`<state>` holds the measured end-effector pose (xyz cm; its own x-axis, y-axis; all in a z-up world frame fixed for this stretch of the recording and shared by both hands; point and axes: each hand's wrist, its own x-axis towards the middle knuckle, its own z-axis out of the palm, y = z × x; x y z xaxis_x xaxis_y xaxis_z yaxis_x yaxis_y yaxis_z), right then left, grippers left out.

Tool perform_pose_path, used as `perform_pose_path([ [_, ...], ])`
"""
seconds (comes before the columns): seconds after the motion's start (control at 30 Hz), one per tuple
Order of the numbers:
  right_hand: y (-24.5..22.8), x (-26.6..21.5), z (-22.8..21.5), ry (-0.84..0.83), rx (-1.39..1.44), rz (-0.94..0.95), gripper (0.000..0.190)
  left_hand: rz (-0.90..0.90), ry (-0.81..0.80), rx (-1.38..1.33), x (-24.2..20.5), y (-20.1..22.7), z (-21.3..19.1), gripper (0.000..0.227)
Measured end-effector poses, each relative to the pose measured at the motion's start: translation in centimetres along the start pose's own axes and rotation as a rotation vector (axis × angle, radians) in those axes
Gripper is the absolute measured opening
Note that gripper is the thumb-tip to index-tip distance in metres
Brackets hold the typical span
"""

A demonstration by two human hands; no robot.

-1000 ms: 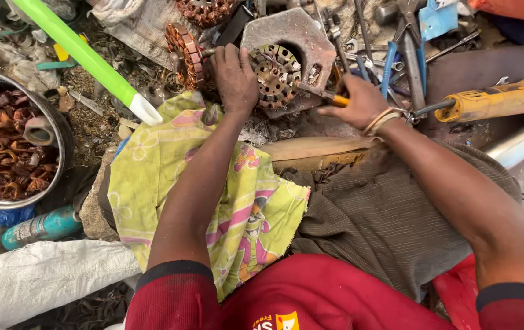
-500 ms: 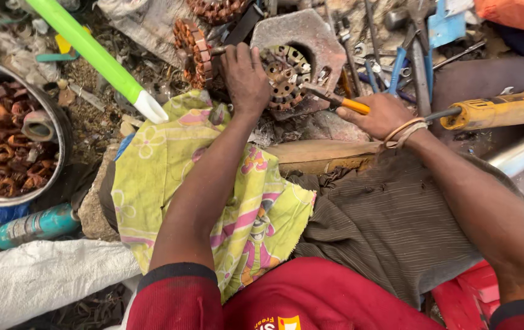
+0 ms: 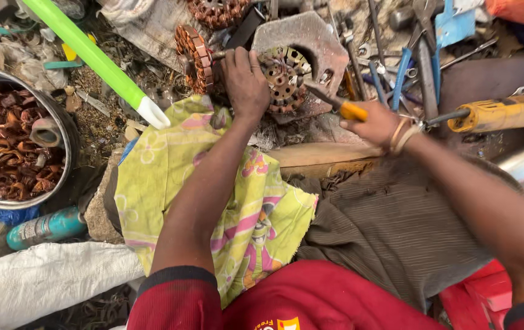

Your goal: The person uses pliers to pull and remove copper wire coils from a stator component. The removed copper pieces are placed into a nearby metal bowl.

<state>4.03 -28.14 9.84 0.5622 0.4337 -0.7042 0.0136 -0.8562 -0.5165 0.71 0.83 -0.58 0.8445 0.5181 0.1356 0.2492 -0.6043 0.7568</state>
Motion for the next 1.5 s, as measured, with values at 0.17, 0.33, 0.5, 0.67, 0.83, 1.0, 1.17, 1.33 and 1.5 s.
perform_pose_path([
  [0.17, -1.5, -2.6, 1.3, 0.345, -0.723, -0.048, 0.022, 0.007, -0.046, 0.061, 0.0, 0.0, -0.1, 0.025],
  [0.33, -3.1, -5.5, -0.6, 0.715, -0.550, -0.392, 0.026, -0.118, 0.007, -0.332, 1.3, 2.3, -3.6, 0.025],
  [0.5, -6.1, -6.1, -1.8, 0.283, -0.019, -0.051, 0.037, 0.134, -0.155, -0.684, 0.9, 7.5, -6.3, 0.040],
  [0.67, -7.8, -4.7, 0.1, 0.027, 0.044, -0.147, 0.047, 0.384, -0.228, -0.570, -1.6, 9.7, -6.3, 0.031],
  [0.83, -5.9, -4.9, -1.7, -0.031, 0.009, -0.299, 0.069, 0.478, 0.034, -0.458, 0.7, 8.2, -5.7, 0.019],
  [1.0, -3.5, -4.8, -2.6, -0.124, -0.065, -0.054, 0.067, 0.216, 0.080, -0.326, 3.0, 7.2, -6.1, 0.018],
  [1.17, -3.3, -5.0, -3.7, -0.118, -0.033, -0.027, 0.063, 0.378, -0.066, -0.420, 1.2, 8.2, -7.7, 0.017],
  [1.33, -3.5, -7.4, -8.3, 0.218, 0.123, 0.146, 0.050, 0.522, -0.159, -0.347, -0.4, 9.2, -7.9, 0.009],
  [1.5, -2.9, -8.1, -9.9, 0.601, 0.450, -0.221, 0.039, 0.823, -0.283, 0.018, -3.8, 11.3, -3.6, 0.018],
])
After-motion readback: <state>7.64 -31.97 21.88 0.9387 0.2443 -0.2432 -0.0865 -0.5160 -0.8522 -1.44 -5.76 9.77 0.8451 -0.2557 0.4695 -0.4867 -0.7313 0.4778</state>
